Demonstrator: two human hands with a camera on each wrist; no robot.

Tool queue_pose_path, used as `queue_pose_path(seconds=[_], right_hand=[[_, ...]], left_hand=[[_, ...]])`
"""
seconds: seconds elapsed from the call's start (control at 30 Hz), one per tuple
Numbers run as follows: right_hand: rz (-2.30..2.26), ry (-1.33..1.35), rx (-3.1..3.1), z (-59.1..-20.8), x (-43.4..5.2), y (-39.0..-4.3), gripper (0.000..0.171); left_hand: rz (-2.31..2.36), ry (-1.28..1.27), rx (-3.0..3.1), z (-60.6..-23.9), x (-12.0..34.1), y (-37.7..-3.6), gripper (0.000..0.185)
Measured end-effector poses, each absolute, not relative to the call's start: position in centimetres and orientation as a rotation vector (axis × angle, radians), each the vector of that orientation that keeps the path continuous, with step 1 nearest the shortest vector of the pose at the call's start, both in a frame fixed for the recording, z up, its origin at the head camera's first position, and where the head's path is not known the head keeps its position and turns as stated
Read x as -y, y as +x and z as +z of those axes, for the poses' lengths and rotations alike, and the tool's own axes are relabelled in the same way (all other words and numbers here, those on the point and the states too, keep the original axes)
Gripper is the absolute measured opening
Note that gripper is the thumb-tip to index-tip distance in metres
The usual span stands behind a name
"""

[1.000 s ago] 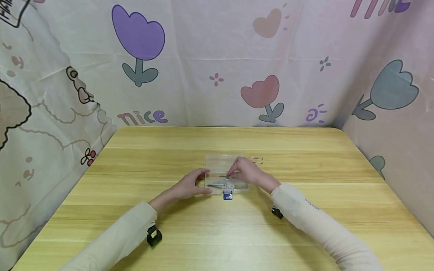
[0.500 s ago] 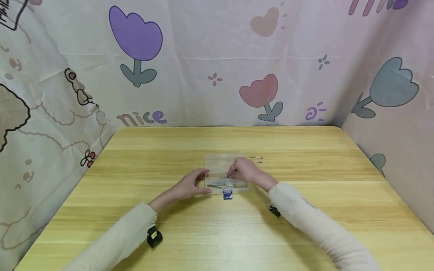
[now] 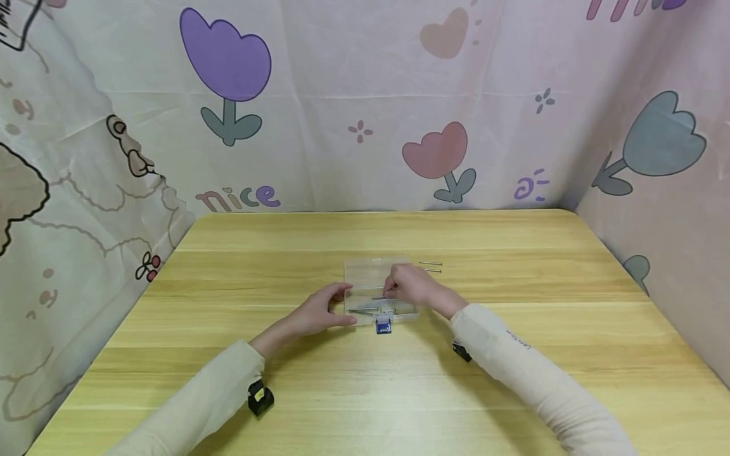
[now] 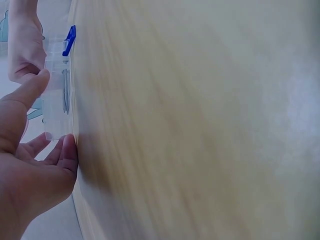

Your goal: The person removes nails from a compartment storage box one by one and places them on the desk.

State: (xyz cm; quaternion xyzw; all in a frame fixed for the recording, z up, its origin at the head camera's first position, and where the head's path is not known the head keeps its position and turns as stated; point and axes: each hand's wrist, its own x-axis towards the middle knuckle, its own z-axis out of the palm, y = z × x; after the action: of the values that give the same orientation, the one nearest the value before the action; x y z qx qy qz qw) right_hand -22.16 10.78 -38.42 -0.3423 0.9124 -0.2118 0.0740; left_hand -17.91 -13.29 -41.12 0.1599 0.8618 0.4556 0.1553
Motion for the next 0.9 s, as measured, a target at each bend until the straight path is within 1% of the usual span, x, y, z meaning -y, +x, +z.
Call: queue_pose_path(seconds=[0.2, 0.6, 0.9], right_hand=[[-0.635, -1.01, -2.759, -38.63, -10.65, -22.31, 0.004], [-0.547, -1.108, -2.735, -38.44, -10.68, -22.58, 0.003], [-0.699, -1.206, -2.672, -38.74, -11.48, -22.87, 0.006]], left_hand=[[1.29, 0.45, -2.483, -41.12, 13.21, -17.93, 0.072], [1.295, 0.448, -2.475, -40.95, 13.16, -17.89, 0.072], [1.278, 0.471, -2.487, -40.94, 13.2, -17.79, 0.072]])
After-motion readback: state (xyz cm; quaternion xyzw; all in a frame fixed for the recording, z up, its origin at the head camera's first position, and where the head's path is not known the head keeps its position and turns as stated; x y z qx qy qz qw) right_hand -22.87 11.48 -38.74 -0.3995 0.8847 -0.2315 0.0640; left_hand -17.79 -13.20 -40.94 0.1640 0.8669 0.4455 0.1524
